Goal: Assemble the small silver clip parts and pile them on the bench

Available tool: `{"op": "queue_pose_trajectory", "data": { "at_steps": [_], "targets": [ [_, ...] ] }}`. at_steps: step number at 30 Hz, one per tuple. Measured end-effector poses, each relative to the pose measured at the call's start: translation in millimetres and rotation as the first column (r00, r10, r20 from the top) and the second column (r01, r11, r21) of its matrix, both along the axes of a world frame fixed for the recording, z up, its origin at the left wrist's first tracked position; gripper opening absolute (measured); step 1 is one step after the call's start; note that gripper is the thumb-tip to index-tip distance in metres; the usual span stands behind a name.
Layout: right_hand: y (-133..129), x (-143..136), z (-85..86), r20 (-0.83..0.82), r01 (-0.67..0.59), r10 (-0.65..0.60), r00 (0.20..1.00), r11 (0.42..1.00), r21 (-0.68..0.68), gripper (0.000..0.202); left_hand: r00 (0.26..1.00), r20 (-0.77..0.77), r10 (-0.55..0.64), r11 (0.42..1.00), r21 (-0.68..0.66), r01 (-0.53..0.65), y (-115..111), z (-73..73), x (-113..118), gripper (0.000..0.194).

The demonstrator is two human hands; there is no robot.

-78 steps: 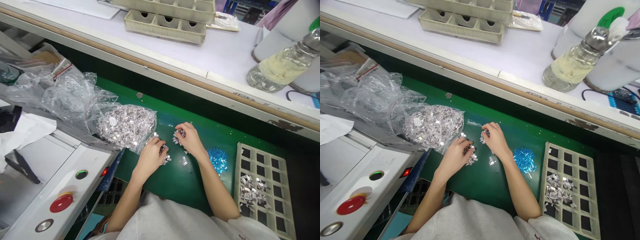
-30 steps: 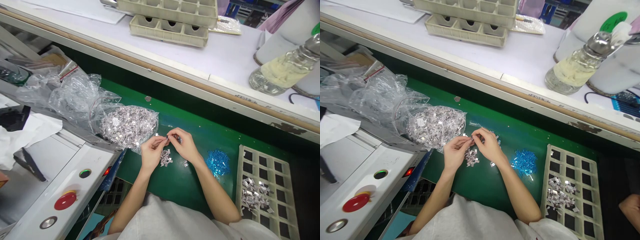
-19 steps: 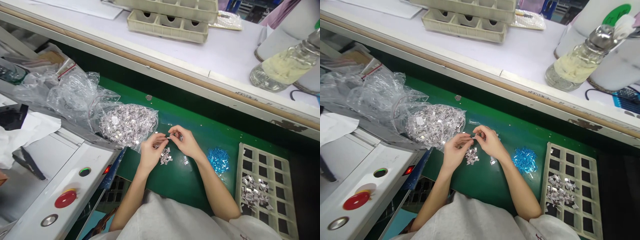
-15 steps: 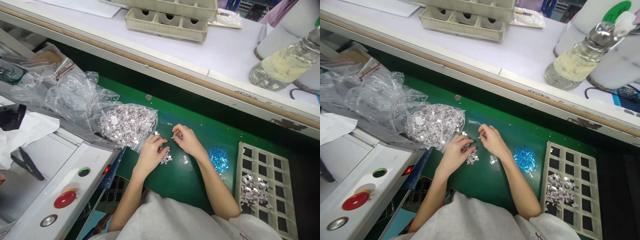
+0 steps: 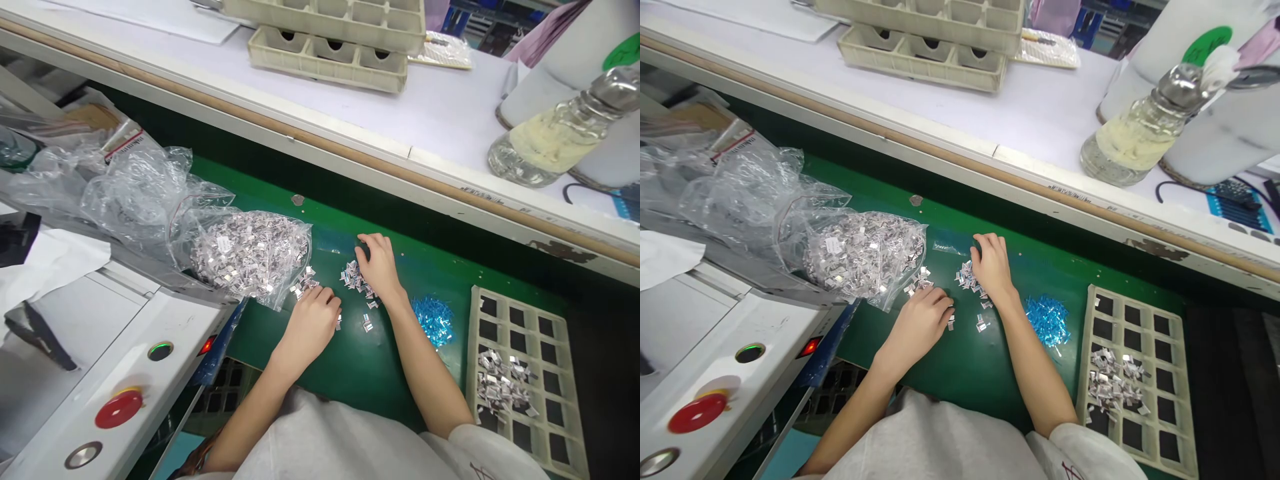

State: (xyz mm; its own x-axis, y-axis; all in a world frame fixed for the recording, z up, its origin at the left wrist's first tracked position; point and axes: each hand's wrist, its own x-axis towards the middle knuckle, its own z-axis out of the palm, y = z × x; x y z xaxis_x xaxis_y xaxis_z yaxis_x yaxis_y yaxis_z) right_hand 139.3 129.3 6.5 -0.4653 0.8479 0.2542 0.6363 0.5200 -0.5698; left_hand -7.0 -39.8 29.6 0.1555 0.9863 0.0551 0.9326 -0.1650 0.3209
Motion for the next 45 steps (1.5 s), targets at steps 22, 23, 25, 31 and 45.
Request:
{"op": "queue_pose_trajectory", "data": {
  "at_steps": [22,23,25,31,45],
  "targets": [
    [-29,6,33.4,-0.271,-0.228,0.158,0.949,0.941,-0.251,0.014,0.531,0.789,0.31,0.922,-0.113,-0.37,11,-6.0,-13,0.012],
    [-34,7,38.8,-0.286,-0.294,0.207,0.936,0.905,-0.308,0.014,0.531,0.787,0.314,0.923,-0.123,-0.364,12,-6.9,-14,0.013],
    [-41,7,46.5,-0.286,-0.37,0.274,0.918,0.852,-0.371,0.015,0.533,0.784,0.318,0.924,-0.13,-0.359,14,-8.7,-15,0.016],
    [-44,1,48.3,-0.238,-0.4,0.333,0.912,0.848,-0.348,0.015,0.575,0.757,0.311,0.926,-0.104,-0.363,14,-11.0,-15,0.013],
    [-42,-1,35.9,-0.229,-0.385,0.322,0.919,0.857,-0.343,0.019,0.598,0.751,0.281,0.935,-0.073,-0.348,15,-9.7,-14,0.008]
  ]
}}
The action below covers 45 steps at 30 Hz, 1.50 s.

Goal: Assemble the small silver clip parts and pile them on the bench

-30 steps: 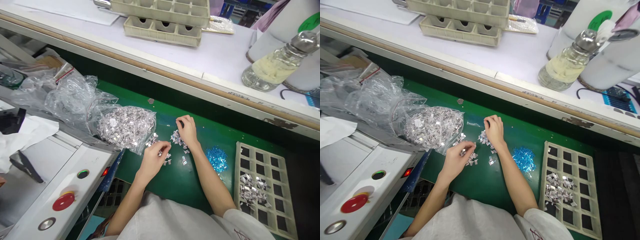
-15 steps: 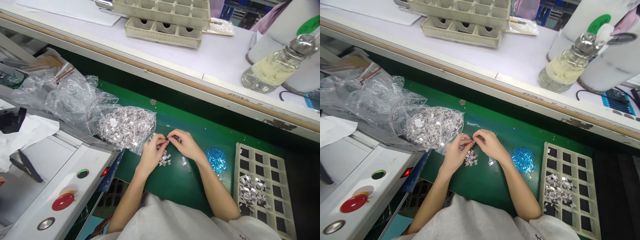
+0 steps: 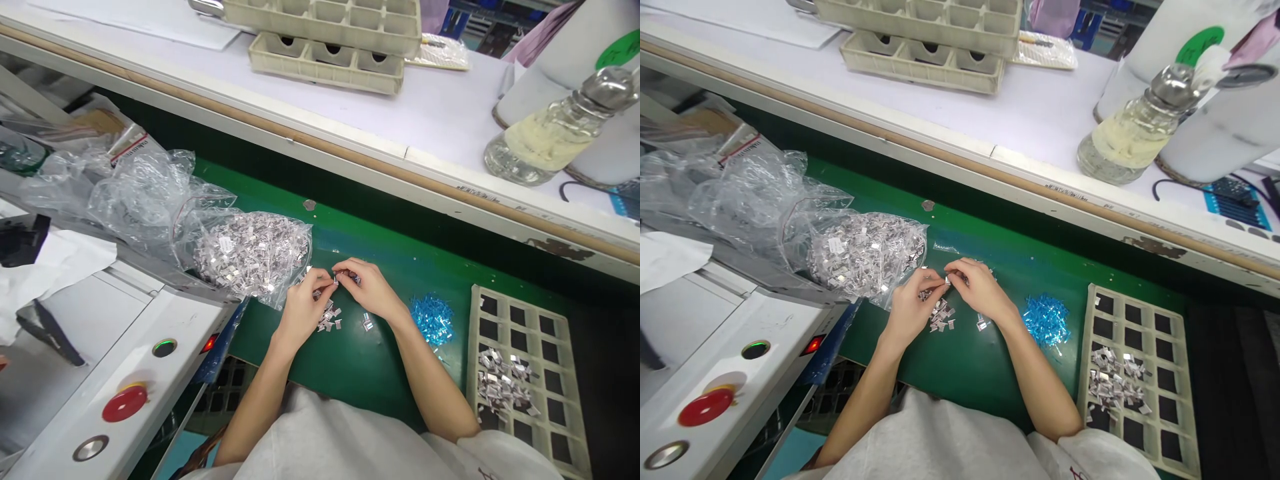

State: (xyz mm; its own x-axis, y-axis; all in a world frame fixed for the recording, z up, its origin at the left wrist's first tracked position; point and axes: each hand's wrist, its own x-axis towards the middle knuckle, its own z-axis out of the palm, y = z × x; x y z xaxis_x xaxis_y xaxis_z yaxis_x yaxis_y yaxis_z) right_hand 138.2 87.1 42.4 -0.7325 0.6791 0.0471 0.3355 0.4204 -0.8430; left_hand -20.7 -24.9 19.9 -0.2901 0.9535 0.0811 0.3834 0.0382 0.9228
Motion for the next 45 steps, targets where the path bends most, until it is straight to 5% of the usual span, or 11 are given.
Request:
{"op": "queue_pose_trajectory", "data": {
  "at_steps": [7,12,16,19,25,29,38,45],
  "targets": [
    [2,4,-2.5,-0.022,-0.066,0.065,0.998,0.996,-0.067,0.029,0.984,-0.151,-0.088,0.996,0.015,0.092,-3,0.6,-7,0.011],
    [7,8,-8.7,0.07,0.007,-0.009,0.998,1.0,0.017,0.022,0.808,-0.511,-0.293,0.954,-0.103,0.281,-17,12.9,-11,0.012],
    [11,9,-12.9,0.135,0.007,-0.023,0.991,0.993,0.117,0.02,0.693,-0.589,-0.416,0.907,-0.213,0.363,-26,15.1,-6,0.001],
    [13,8,-14.8,0.131,0.045,-0.065,0.989,0.988,0.15,0.02,0.677,-0.602,-0.424,0.902,-0.212,0.377,-28,11.8,-5,0.014],
    [30,3,-28.2,0.045,0.281,-0.311,0.949,0.903,0.325,0.019,0.794,-0.535,-0.287,0.94,0.002,0.342,-27,2.4,-11,0.018],
    [44,-4,-40.1,0.107,0.277,-0.353,0.93,0.86,0.428,0.034,0.907,-0.363,-0.212,0.952,0.132,0.275,-27,0.0,-10,0.016],
    [49,-13,-44.2,0.239,0.251,-0.388,0.89,0.856,0.453,0.045,0.987,-0.101,-0.125,0.986,0.097,0.134,-22,-3.2,-2,0.007],
    [50,-14,-43.8,0.247,0.272,-0.413,0.877,0.849,0.453,0.044,0.99,-0.078,-0.114,0.987,0.101,0.122,-20,-1.6,-2,0.012]
  ]
}}
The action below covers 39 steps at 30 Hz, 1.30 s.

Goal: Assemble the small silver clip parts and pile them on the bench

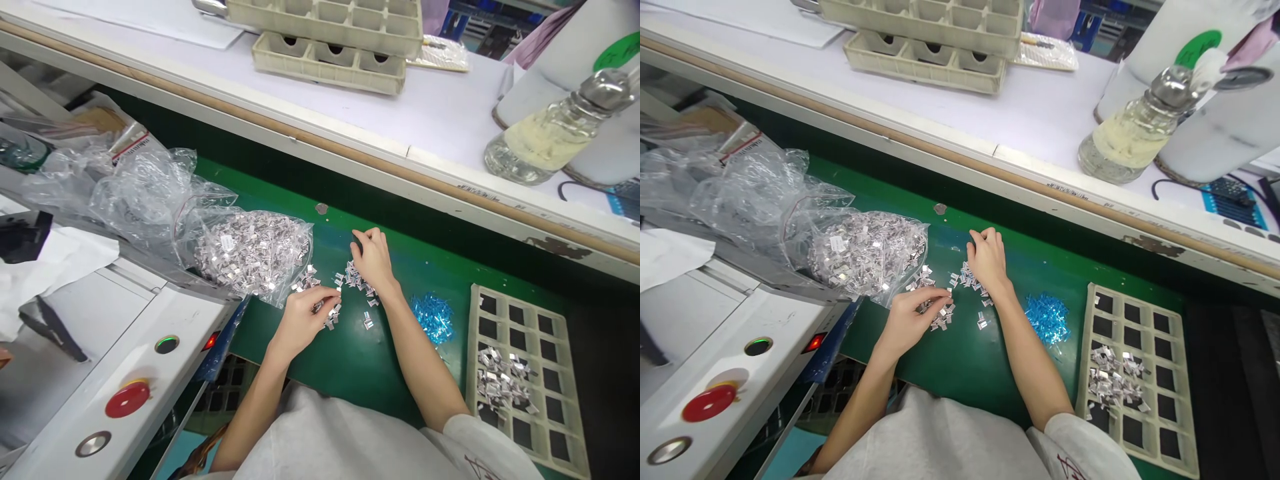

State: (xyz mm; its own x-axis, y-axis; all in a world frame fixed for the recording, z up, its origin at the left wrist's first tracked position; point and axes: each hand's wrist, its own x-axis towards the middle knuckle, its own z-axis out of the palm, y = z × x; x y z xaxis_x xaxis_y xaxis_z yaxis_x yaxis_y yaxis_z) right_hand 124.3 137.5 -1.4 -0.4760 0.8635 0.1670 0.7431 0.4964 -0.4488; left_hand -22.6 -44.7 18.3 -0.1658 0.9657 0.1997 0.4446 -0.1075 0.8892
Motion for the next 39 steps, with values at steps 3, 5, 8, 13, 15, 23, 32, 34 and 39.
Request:
{"op": "queue_pose_trajectory", "data": {
  "at_steps": [3,5,8,13,15,23,32,34,39],
  "targets": [
    [-1,0,1.0,-0.006,0.006,-0.006,1.0,1.0,-0.003,0.043,0.999,0.028,0.037,0.999,-0.011,-0.037,1,-1.9,1,0.011],
    [-2,0,0.9,-0.005,0.009,-0.009,1.0,1.0,0.009,0.041,0.997,0.051,0.056,0.998,-0.014,-0.056,3,-3.0,2,0.009],
    [-1,0,-0.6,-0.024,0.017,-0.016,1.0,1.0,0.013,0.037,0.992,0.105,0.07,0.997,-0.024,-0.068,6,-3.3,3,0.008],
    [2,0,-3.5,-0.074,0.032,-0.033,0.997,0.999,-0.018,0.035,0.972,0.214,0.1,0.995,-0.046,-0.092,10,-3.3,6,0.003],
    [2,0,-3.7,-0.049,0.035,-0.036,0.998,0.999,-0.019,0.038,0.971,0.215,0.103,0.994,-0.045,-0.095,11,-3.8,7,0.001],
    [2,0,-2.8,-0.092,0.038,-0.041,0.995,0.999,-0.034,0.028,0.976,0.194,0.103,0.994,-0.045,-0.096,13,-7.5,8,0.005],
    [-5,5,10.1,-0.166,-0.012,0.001,0.986,0.998,-0.063,0.016,0.959,0.216,0.186,0.983,-0.043,-0.181,15,-9.0,8,0.012],
    [-10,9,20.0,-0.183,-0.076,0.061,0.981,0.994,-0.077,0.014,0.945,0.241,0.22,0.975,-0.05,-0.215,16,-8.5,7,0.013],
    [-26,16,44.0,-0.288,-0.269,0.211,0.934,0.946,-0.181,0.013,0.925,0.28,0.259,0.966,-0.062,-0.252,17,-9.1,5,0.013]
  ]
}}
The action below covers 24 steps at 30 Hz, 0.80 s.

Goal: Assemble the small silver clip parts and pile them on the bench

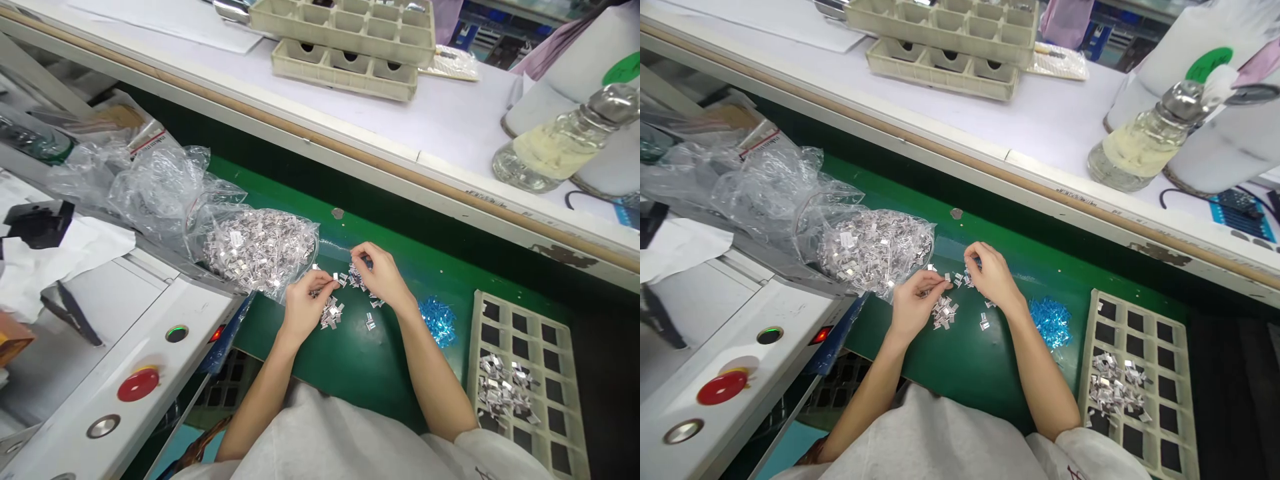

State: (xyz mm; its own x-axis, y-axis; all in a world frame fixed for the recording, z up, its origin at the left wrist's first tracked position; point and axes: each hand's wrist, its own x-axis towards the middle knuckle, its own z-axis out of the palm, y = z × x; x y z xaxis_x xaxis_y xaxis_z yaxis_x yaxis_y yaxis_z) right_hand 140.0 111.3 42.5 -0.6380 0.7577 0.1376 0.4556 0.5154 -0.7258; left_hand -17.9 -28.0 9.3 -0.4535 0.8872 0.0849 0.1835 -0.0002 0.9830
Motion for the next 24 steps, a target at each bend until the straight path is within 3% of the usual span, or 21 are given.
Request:
{"op": "queue_pose_trajectory", "data": {
  "at_steps": [4,9,12,24],
  "targets": [
    [-8,0,8.9,0.009,0.02,-0.02,1.0,1.0,0.012,0.013,1.0,-0.006,0.005,1.0,-0.002,-0.005,0,-1.1,0,0.014],
    [-18,-1,18.4,-0.067,-0.172,0.163,0.984,0.973,-0.155,0.012,1.0,-0.016,-0.013,1.0,0.002,0.013,0,-0.5,-1,0.012],
    [-22,-3,21.9,-0.057,-0.219,0.212,0.976,0.959,-0.181,0.014,0.999,-0.03,-0.016,1.0,0.002,0.016,0,0.4,-1,0.012],
    [-20,-5,13.2,-0.038,-0.23,0.227,0.973,0.961,-0.152,0.014,0.997,-0.069,-0.043,0.999,-0.007,0.042,-1,-4.9,-1,0.012]
  ]
}}
